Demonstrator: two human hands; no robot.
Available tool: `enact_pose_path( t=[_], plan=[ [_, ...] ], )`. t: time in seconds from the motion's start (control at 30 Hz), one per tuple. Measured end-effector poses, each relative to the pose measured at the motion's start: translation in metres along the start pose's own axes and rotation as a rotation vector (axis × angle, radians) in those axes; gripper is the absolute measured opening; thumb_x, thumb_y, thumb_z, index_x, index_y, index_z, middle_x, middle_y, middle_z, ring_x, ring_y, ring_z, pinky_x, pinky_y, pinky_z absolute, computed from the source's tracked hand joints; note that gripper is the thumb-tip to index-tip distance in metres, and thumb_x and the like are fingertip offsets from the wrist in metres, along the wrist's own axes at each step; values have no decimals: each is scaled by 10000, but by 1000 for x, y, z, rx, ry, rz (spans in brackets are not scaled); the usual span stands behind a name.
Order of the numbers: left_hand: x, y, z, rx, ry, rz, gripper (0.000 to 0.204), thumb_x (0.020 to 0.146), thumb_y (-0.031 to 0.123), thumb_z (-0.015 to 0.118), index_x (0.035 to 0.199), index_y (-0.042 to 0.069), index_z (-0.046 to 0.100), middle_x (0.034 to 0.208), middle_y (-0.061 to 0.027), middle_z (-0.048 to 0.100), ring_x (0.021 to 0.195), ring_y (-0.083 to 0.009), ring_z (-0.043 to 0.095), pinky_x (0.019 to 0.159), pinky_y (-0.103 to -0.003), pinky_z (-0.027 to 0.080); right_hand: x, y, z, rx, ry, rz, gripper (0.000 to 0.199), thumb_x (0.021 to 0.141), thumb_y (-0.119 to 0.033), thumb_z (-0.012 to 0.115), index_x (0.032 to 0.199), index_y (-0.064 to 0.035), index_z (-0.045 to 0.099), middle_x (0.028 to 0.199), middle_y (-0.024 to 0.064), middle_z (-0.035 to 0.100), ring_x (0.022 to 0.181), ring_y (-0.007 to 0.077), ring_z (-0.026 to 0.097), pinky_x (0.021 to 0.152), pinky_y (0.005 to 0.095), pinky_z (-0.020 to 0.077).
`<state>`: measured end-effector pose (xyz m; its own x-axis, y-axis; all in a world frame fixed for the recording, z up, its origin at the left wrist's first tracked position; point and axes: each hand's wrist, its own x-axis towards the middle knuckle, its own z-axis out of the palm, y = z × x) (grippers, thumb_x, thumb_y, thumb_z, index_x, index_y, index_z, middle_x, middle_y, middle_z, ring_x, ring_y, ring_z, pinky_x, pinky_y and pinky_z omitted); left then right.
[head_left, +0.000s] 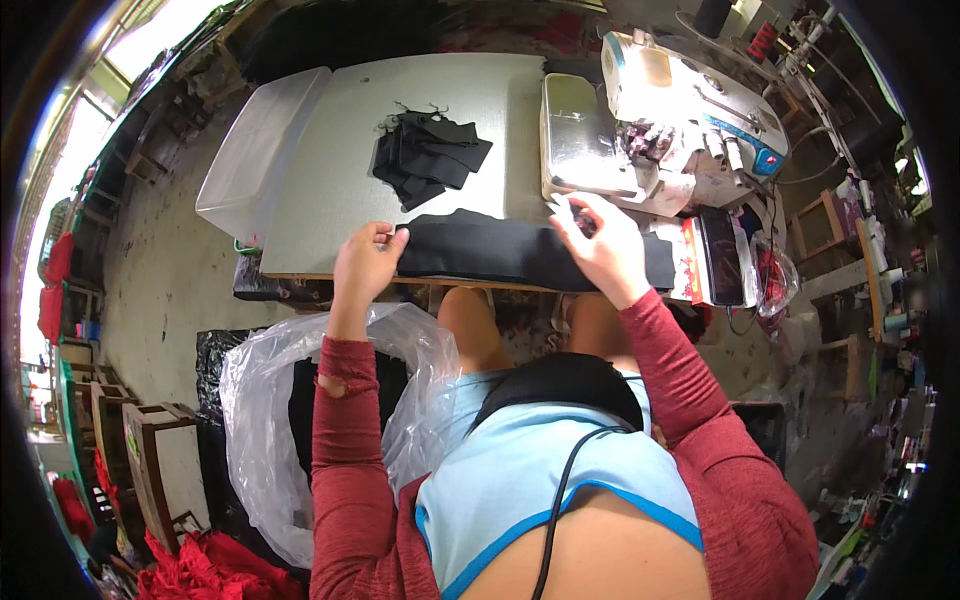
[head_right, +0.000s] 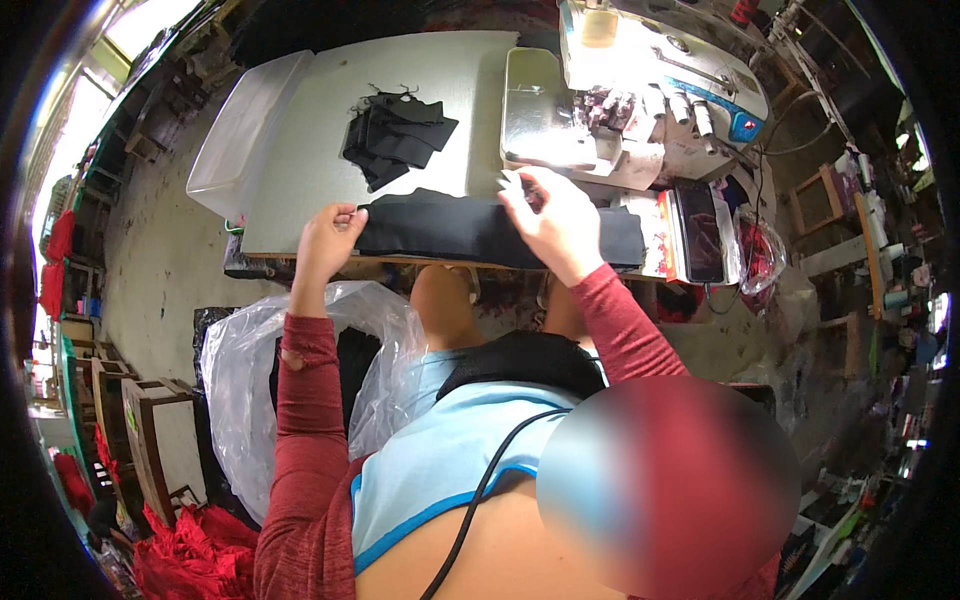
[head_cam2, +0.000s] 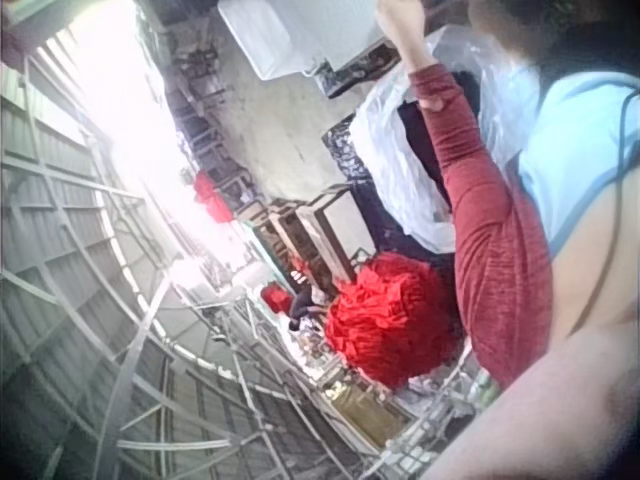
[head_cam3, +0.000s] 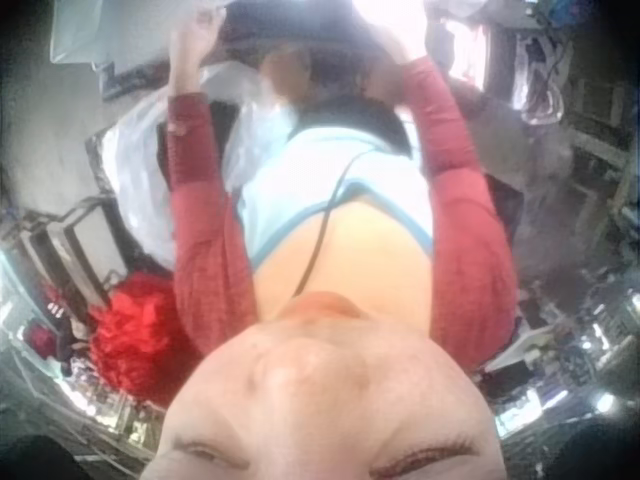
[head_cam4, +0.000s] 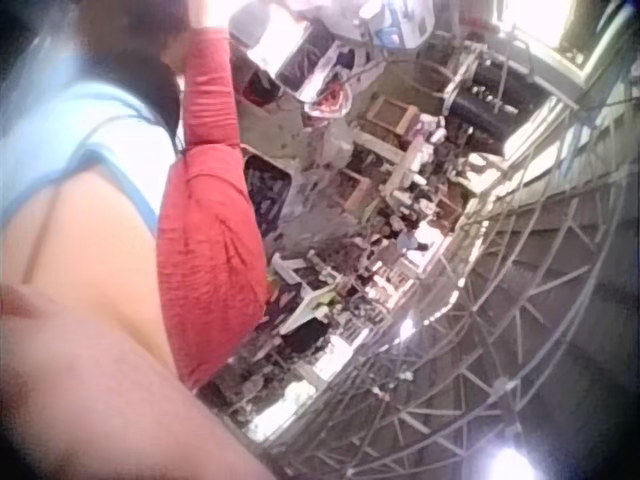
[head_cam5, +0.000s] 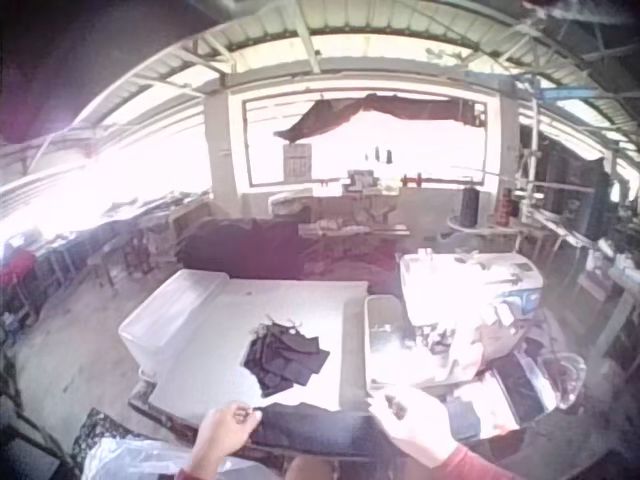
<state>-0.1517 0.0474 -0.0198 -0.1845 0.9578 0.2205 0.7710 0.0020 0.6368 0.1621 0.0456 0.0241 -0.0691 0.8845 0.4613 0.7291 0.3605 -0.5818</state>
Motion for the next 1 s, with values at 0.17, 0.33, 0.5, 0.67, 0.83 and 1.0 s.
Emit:
enact_pose_path(
  t=[0.17, 0.33, 0.5, 0.67, 0.83, 1.0],
  plan=[
    [-20, 2, 5, -87, 39, -29, 284, 831, 255, 679, 936, -5, 635, 783, -139, 672, 707, -232, 644, 668, -326, 494, -9, -53, 52, 363, -360, 2, 297, 809, -277, 687, 926, -5, 661, 816, 152, 673, 761, 260, 669, 711, 345, 515],
    [-29, 31, 5, -244, 11, -13, 197, 882, 173, 629, 942, -14, 652, 762, -105, 667, 673, -137, 603, 646, -277, 476, -5, -69, 109, 666, -473, 212, 289, 804, -222, 672, 905, 49, 661, 841, 197, 672, 751, 280, 657, 719, 344, 512],
    [-44, 38, 2, -363, 21, 58, 130, 884, 82, 612, 951, -11, 674, 781, -38, 671, 685, -75, 571, 633, -225, 458, -13, -69, 101, 715, -426, 282, 368, 753, -315, 740, 836, 31, 644, 692, 115, 631, 632, 143, 588, 632, 310, 487],
    [-52, 46, 9, -499, -25, 19, 130, 852, 73, 660, 944, -16, 686, 763, -26, 672, 669, -48, 563, 617, -208, 460, -17, -62, 90, 647, -371, 257, 270, 766, -227, 691, 841, 30, 660, 684, 121, 639, 637, 120, 588, 619, 294, 485],
    [-57, 66, 3, -546, -86, -36, 183, 827, 104, 703, 944, -36, 685, 794, -42, 693, 706, -54, 600, 650, -207, 478, -17, -50, 74, 795, -564, 358, 156, 850, -115, 660, 939, 13, 661, 778, -17, 637, 723, 36, 542, 675, 213, 472],
    [-57, 76, 0, -568, -147, -42, 183, 830, 101, 689, 932, -51, 682, 782, -47, 691, 690, -57, 602, 647, -211, 484, -18, -45, 66, 1053, -580, 427, 152, 850, -140, 672, 932, -12, 669, 768, -39, 625, 710, 24, 534, 638, 205, 467]
  ],
)
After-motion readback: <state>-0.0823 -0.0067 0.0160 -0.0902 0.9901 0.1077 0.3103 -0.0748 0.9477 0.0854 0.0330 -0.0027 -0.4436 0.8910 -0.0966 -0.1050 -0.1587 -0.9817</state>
